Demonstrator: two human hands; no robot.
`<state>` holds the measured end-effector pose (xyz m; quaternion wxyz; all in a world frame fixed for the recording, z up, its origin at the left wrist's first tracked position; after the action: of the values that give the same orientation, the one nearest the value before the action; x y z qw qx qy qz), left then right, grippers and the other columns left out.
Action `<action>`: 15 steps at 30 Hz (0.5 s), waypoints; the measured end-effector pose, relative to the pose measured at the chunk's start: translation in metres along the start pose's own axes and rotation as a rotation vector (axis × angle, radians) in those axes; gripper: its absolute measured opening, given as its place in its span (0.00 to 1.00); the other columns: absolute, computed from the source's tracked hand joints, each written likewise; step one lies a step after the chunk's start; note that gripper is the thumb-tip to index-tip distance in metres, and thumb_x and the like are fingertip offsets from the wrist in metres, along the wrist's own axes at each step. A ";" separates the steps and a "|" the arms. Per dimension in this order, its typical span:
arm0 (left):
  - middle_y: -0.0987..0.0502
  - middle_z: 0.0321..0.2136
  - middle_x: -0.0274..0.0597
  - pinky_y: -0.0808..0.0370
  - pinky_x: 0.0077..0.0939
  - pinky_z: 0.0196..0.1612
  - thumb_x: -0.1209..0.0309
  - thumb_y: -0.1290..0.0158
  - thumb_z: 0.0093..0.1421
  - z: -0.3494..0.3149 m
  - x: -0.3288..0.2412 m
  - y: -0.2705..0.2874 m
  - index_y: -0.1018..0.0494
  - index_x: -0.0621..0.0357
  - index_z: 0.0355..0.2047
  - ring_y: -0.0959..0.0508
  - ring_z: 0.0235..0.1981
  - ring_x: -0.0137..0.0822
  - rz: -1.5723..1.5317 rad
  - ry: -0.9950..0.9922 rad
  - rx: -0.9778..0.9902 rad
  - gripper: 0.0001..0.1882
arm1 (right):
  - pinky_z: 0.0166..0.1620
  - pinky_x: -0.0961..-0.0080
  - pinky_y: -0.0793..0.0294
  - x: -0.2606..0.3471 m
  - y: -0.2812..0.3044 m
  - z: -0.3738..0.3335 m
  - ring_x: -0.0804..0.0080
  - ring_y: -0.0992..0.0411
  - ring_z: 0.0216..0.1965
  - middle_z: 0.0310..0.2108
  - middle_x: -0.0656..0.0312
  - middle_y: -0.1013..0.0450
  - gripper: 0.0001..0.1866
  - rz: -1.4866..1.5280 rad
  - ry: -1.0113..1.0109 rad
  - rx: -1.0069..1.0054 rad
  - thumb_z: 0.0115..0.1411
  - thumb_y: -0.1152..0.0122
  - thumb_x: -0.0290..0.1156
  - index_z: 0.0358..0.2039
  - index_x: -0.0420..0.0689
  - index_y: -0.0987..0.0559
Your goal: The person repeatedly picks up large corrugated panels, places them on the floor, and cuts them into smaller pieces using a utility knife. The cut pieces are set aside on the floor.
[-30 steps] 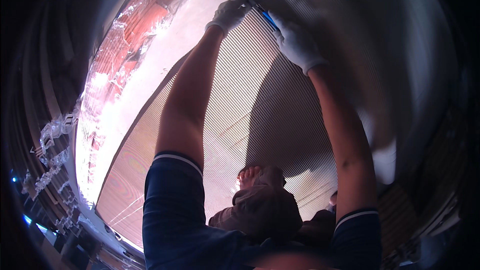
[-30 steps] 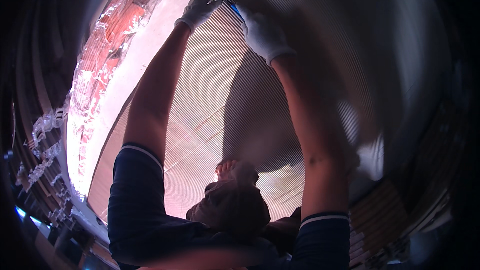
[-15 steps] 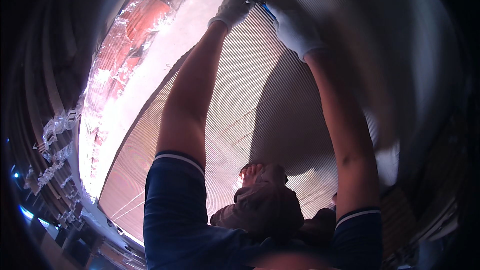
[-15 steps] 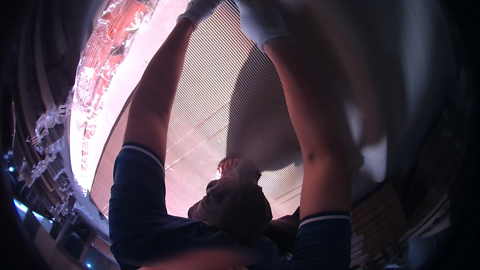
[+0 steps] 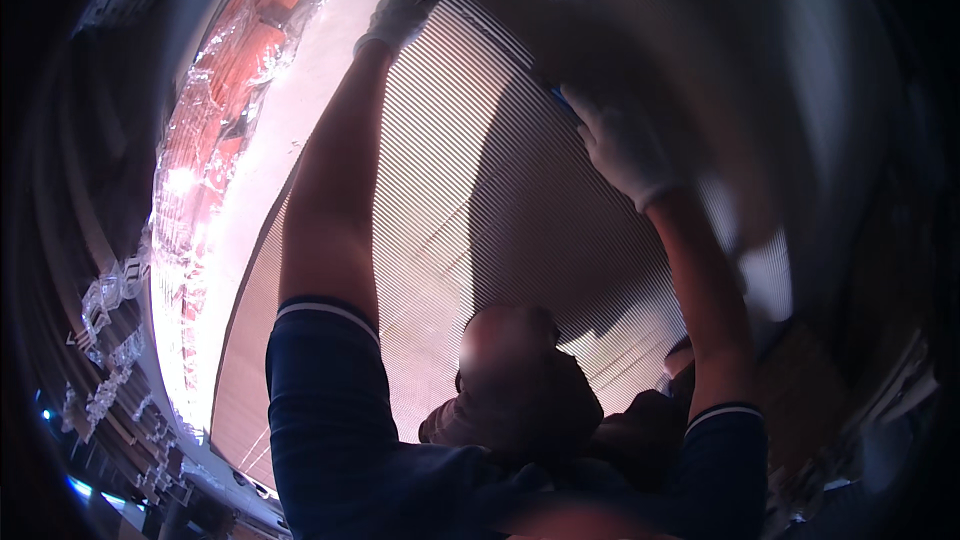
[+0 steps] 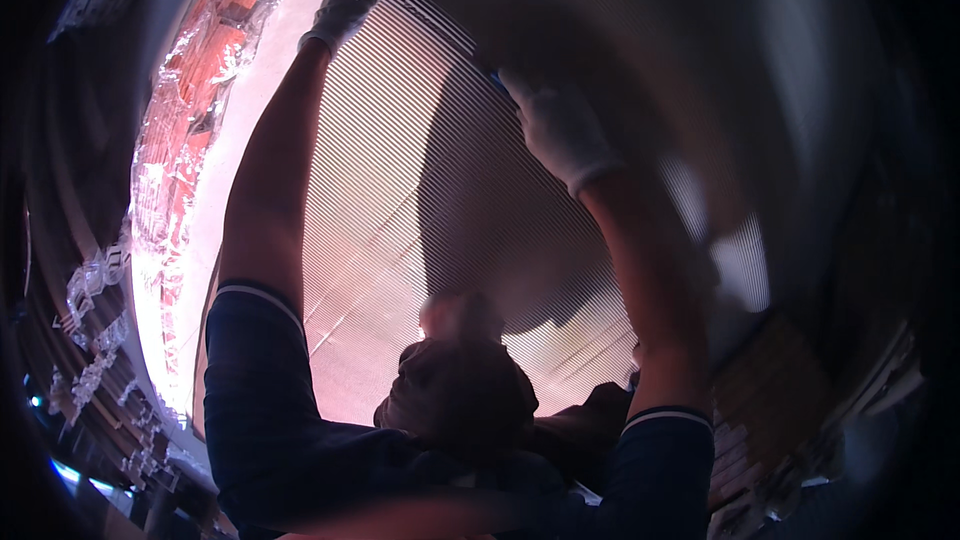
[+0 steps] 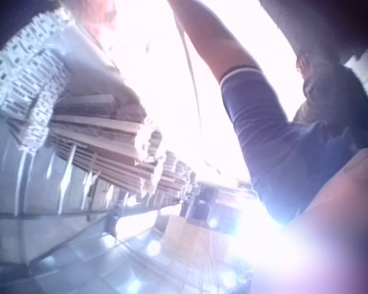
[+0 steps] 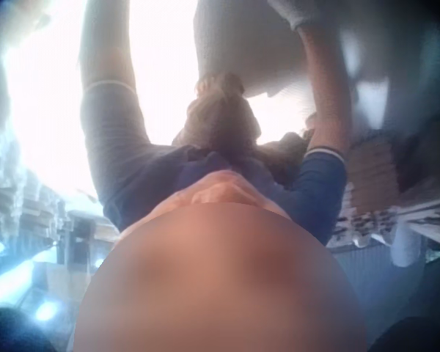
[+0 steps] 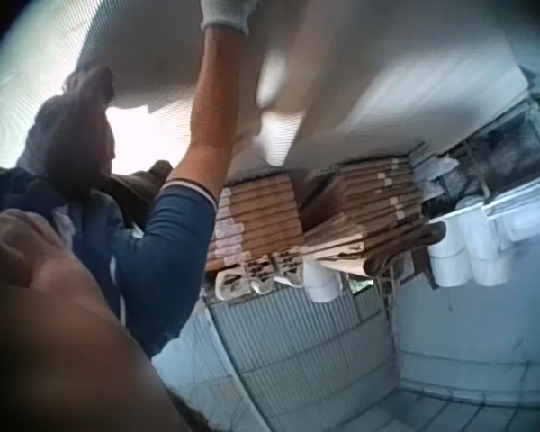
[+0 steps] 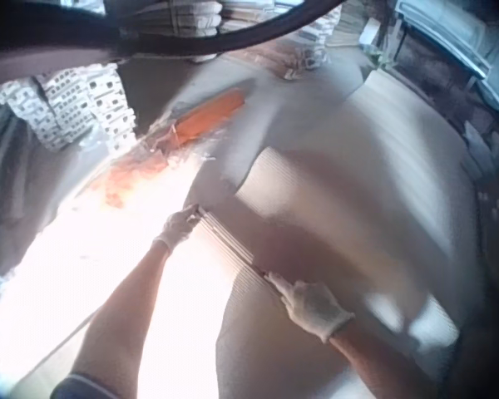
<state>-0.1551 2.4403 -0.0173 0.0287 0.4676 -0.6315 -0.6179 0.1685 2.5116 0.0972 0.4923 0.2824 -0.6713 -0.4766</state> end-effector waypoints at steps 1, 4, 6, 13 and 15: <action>0.24 0.45 0.47 0.30 0.41 0.50 0.46 0.55 0.60 0.001 0.000 -0.001 0.33 0.27 0.55 0.25 0.47 0.50 0.007 0.012 0.006 0.23 | 0.46 0.65 0.26 -0.005 0.003 -0.019 0.57 0.25 0.39 0.41 0.52 0.26 0.23 -0.011 -0.096 0.108 0.60 0.47 0.28 0.57 0.47 0.32; 0.23 0.40 0.50 0.29 0.43 0.46 0.46 0.58 0.61 0.005 0.001 0.002 0.35 0.26 0.56 0.24 0.44 0.52 0.115 -0.036 0.063 0.22 | 0.44 0.64 0.25 -0.020 0.013 -0.086 0.56 0.25 0.38 0.40 0.52 0.26 0.24 -0.030 -0.283 0.295 0.60 0.47 0.28 0.58 0.49 0.34; 0.22 0.38 0.52 0.27 0.45 0.43 0.50 0.56 0.61 0.005 -0.002 0.005 0.36 0.28 0.57 0.23 0.41 0.55 0.186 -0.042 0.050 0.23 | 0.43 0.63 0.25 -0.026 0.017 -0.128 0.56 0.26 0.37 0.39 0.52 0.27 0.25 -0.030 -0.280 0.261 0.60 0.48 0.28 0.59 0.51 0.35; 0.30 0.47 0.45 0.30 0.38 0.52 0.70 0.46 0.56 -0.109 -0.119 -0.073 0.31 0.54 0.51 0.30 0.49 0.45 -0.048 -0.774 -0.495 0.21 | 0.42 0.64 0.24 -0.054 0.030 -0.234 0.58 0.25 0.37 0.40 0.52 0.26 0.26 -0.059 -0.405 0.368 0.60 0.51 0.26 0.59 0.54 0.35; 0.29 0.47 0.43 0.35 0.41 0.57 0.66 0.50 0.58 -0.166 -0.171 -0.132 0.30 0.52 0.50 0.32 0.51 0.43 -0.046 -0.893 -0.319 0.18 | 0.41 0.63 0.24 -0.059 0.021 -0.239 0.58 0.24 0.37 0.39 0.52 0.26 0.26 -0.066 -0.322 0.301 0.60 0.52 0.25 0.59 0.55 0.34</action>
<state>0.1159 2.4489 0.0075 -0.1878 0.1599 -0.4686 -0.8483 0.4133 2.4835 0.1080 0.3153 0.2949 -0.7953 -0.4256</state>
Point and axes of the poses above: each hand's wrist, its own z-axis towards the middle knuckle, its own y-axis out of the back of the hand, x = y × z, the point moved 2 cm from there along z, towards the middle knuckle
